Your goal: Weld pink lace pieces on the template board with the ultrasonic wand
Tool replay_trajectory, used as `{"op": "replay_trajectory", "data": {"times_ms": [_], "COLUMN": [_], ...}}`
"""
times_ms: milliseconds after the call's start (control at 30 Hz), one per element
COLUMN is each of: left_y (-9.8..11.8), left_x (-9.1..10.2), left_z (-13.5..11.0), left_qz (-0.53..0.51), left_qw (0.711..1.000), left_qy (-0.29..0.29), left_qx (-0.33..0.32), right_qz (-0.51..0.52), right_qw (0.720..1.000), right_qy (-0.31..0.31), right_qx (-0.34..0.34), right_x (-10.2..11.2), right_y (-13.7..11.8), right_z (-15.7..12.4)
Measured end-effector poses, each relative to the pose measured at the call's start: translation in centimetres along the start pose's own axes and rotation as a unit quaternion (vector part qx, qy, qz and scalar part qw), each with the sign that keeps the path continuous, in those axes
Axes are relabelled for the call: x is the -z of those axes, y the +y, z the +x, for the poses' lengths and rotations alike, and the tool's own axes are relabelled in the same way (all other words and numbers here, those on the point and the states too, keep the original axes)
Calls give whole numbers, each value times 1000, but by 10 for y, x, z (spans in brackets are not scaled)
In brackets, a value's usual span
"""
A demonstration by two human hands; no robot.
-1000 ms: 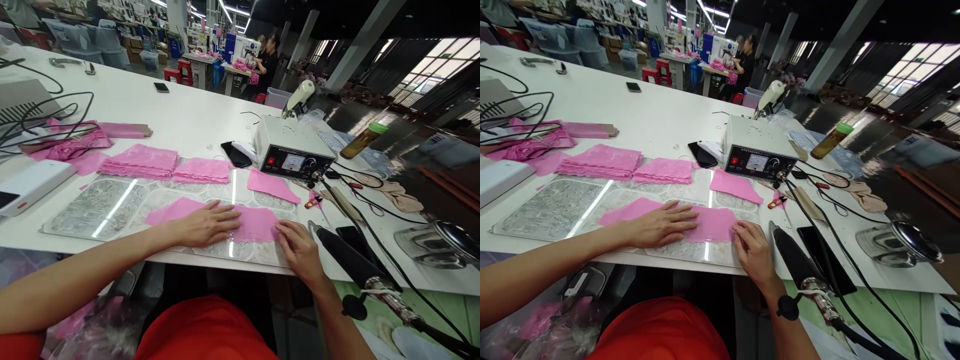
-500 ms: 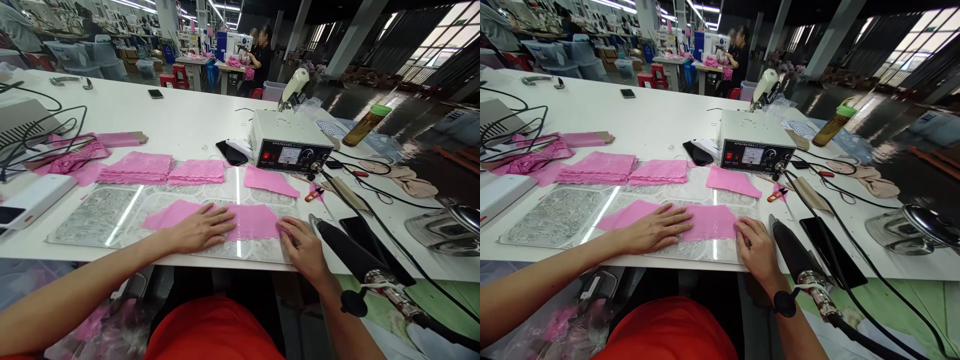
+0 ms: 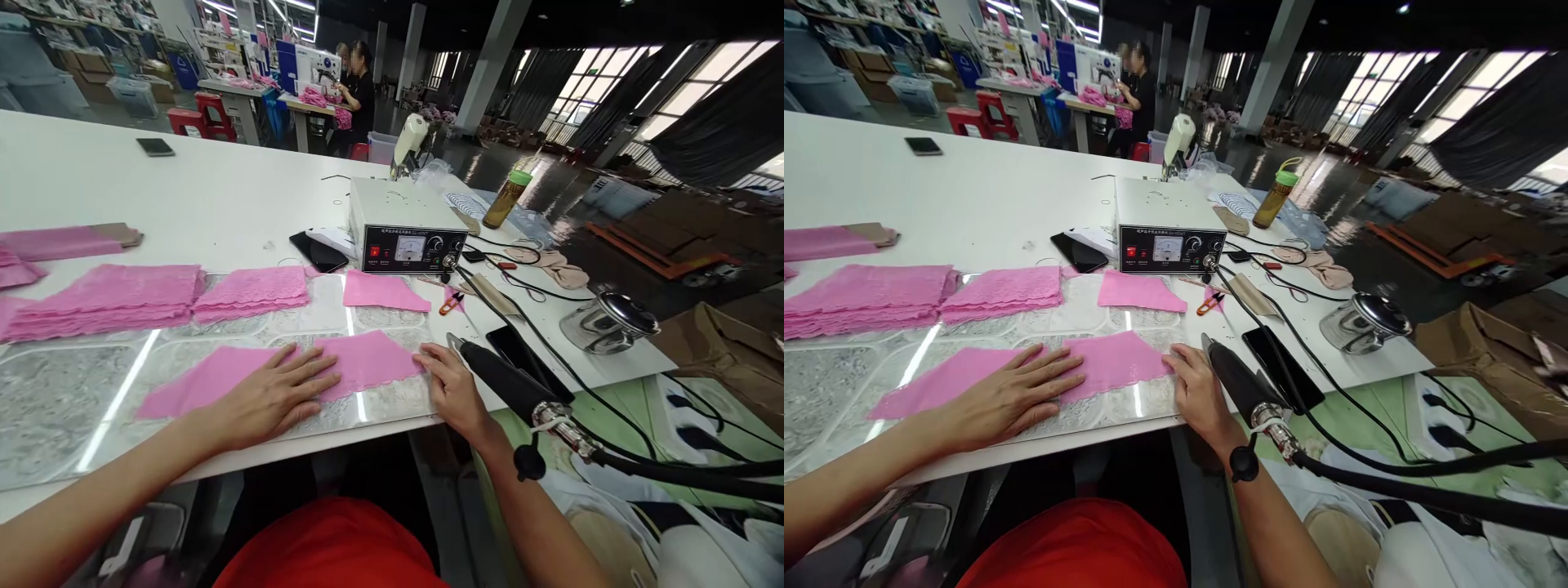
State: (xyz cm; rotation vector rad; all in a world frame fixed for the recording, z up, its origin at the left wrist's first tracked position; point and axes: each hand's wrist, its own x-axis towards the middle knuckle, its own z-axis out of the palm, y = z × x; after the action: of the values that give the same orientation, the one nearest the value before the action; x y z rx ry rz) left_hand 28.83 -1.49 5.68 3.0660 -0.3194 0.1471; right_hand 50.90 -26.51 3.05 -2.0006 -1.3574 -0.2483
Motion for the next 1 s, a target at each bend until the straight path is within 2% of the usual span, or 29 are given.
{"op": "replay_trajectory", "data": {"times_ms": [267, 400, 667, 1000], "left_y": [-4, -5, -3, 0], "left_x": [-1, -3, 1, 2], "left_z": [-1, -2, 0, 1], "left_qz": [15, 28, 22, 13], "left_qw": [1000, 999, 999, 1000], "left_qy": [9, 25, 25, -2], "left_qx": [-11, -23, -22, -15], "right_qz": [21, 16, 16, -44], "right_qw": [998, 998, 998, 997], "right_qy": [65, 52, 68, 56], "right_qx": [16, 21, -7, 10], "right_x": [-3, -2, -7, -6], "right_y": [0, -1, 1, 0], "right_z": [-4, -3, -10, -10]}}
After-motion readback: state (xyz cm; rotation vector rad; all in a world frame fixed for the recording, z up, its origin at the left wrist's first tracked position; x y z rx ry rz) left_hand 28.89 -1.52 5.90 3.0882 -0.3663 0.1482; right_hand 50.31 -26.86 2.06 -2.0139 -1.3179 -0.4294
